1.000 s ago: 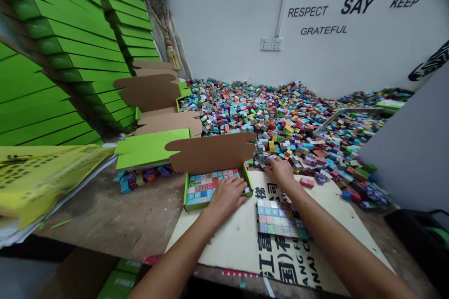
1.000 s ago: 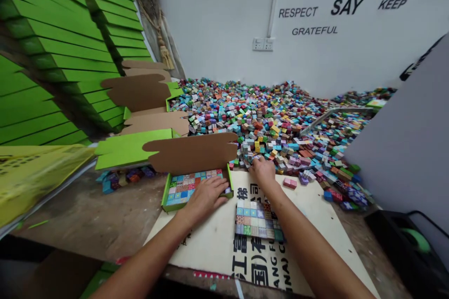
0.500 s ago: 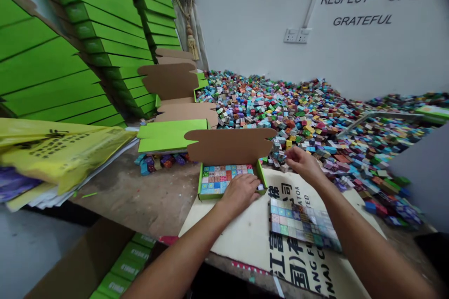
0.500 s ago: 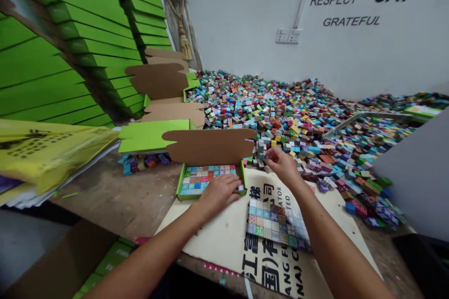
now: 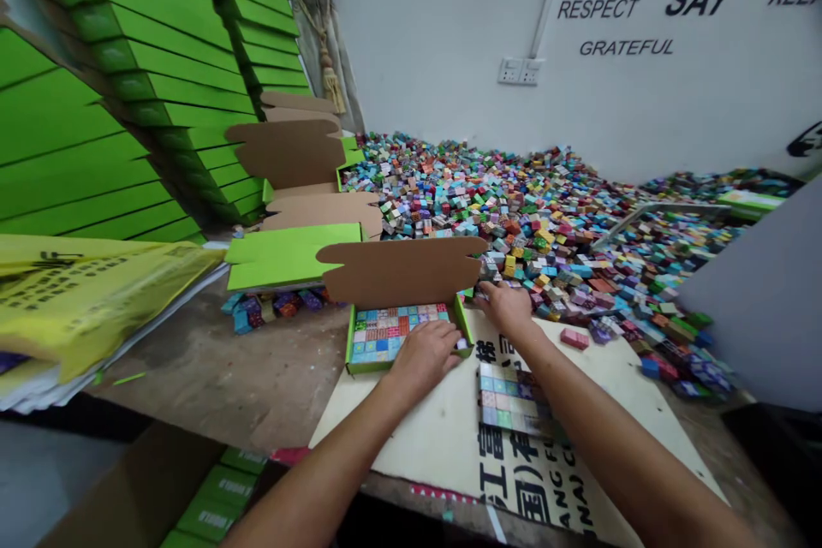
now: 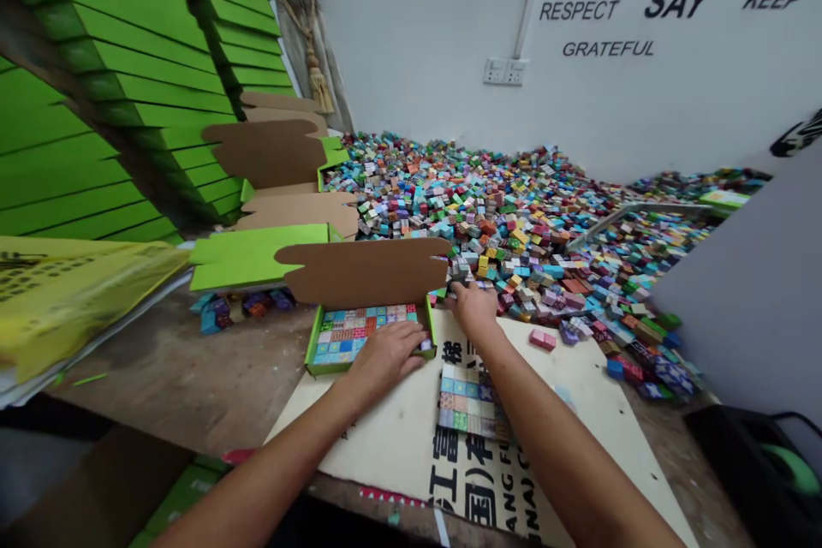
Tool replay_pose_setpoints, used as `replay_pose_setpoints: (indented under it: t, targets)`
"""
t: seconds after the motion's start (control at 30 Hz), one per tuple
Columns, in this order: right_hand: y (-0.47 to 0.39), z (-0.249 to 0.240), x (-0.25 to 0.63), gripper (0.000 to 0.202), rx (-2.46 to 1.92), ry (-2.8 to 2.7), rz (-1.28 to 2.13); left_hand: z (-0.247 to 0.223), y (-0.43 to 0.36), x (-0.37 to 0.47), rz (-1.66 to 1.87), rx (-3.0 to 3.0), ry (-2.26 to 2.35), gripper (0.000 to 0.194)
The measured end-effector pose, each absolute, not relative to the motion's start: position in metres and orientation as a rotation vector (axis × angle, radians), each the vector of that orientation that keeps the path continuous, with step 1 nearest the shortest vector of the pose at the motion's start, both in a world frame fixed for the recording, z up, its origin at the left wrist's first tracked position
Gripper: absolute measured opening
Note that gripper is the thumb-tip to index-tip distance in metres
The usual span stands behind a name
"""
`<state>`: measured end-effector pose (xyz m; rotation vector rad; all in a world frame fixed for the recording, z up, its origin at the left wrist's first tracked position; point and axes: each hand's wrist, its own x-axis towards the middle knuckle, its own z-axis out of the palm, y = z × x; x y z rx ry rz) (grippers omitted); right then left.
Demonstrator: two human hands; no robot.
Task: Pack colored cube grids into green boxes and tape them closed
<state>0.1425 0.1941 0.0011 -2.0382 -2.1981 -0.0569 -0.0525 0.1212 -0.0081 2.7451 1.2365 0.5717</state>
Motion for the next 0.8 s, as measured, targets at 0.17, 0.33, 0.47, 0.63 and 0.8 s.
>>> replay_pose_setpoints:
  t: [0.17, 0.33, 0.47, 0.63, 0.8]
  targets:
    - [0.201, 0.002, 0.134, 0.022, -2.045, -2.266, -0.111, -0.01, 0.121, -0.052, 0.548, 2.748, 1.242, 0.033]
    - [0.2, 0.001, 0.144, 0.028, -1.951, -2.365, -0.104, -0.01, 0.121, -0.053, 0.554, 2.739, 1.237, 0.033]
    - [0.199, 0.002, 0.142, 0.03, -1.94, -2.352, -0.088, -0.008, 0.122, -0.053, 0.568, 2.735, 1.23, 0.031]
    - [0.186, 0.007, 0.162, 0.025, -1.87, -2.312, -0.076, -0.004, 0.126, -0.055, 0.538, 2.708, 1.227, 0.033]
    - [0.175, 0.014, 0.238, 0.029, -2.072, -1.993, -0.191, -0.002, 0.126, -0.056, 0.527, 2.69, 1.223, 0.032]
